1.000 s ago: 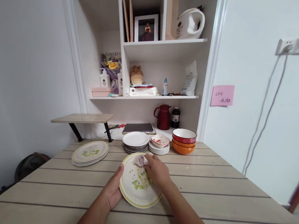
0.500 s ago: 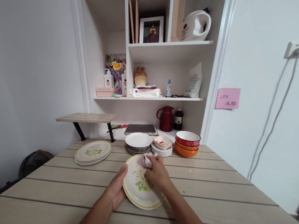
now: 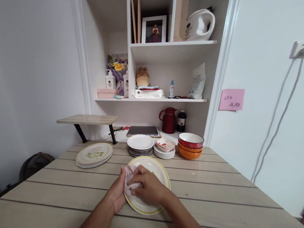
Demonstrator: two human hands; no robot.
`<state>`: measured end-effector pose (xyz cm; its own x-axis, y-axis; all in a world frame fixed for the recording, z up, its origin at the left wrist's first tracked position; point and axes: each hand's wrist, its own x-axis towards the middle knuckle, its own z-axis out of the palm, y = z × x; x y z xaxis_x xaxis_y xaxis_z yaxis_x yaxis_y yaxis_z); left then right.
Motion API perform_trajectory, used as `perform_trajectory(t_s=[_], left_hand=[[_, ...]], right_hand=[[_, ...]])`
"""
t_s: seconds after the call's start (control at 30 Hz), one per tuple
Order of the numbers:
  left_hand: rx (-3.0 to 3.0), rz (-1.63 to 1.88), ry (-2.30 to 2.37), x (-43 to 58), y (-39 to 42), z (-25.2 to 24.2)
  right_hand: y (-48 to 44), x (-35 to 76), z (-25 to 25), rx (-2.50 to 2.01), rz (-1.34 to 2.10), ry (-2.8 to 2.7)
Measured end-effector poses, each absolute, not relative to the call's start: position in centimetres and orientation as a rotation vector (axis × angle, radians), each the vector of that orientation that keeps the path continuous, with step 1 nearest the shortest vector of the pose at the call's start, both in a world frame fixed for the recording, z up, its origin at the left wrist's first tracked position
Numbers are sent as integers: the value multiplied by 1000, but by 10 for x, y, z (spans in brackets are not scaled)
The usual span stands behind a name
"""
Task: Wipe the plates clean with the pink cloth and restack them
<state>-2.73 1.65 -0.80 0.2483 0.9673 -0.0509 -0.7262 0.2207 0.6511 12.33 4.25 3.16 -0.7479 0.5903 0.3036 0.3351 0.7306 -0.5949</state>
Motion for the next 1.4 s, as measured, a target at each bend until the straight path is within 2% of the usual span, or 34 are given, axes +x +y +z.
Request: perform_trajectory(t_s=[0.13,0.23,0.47,0.63,0.83,1.13,1.27,1.4], left_hand=[[576,1159,431,-28,16,-6],[579,1129,415,-30,16,-7],[584,1221,507,-31,19,-11],[613,1343,542,-29,21,-12],[586,1393,588,-26,18,-12],[578,1400,550,-25,18,-10],[594,1400,564,-26,19,-10],[624,1384,566,-28,17,-11]], right_hand=[[40,148,45,-697,898,-2649],[47,172,49,-859,918,-2705],[70,195,38,-1567,633,-2318],[79,168,29,-1726,251,-2091],[80,134,22,-1510,66,-2186],[49,118,35,-944,238,-2488],[53,121,31,-963,262,-2476],[69,129,30,-1224,115,-2358]])
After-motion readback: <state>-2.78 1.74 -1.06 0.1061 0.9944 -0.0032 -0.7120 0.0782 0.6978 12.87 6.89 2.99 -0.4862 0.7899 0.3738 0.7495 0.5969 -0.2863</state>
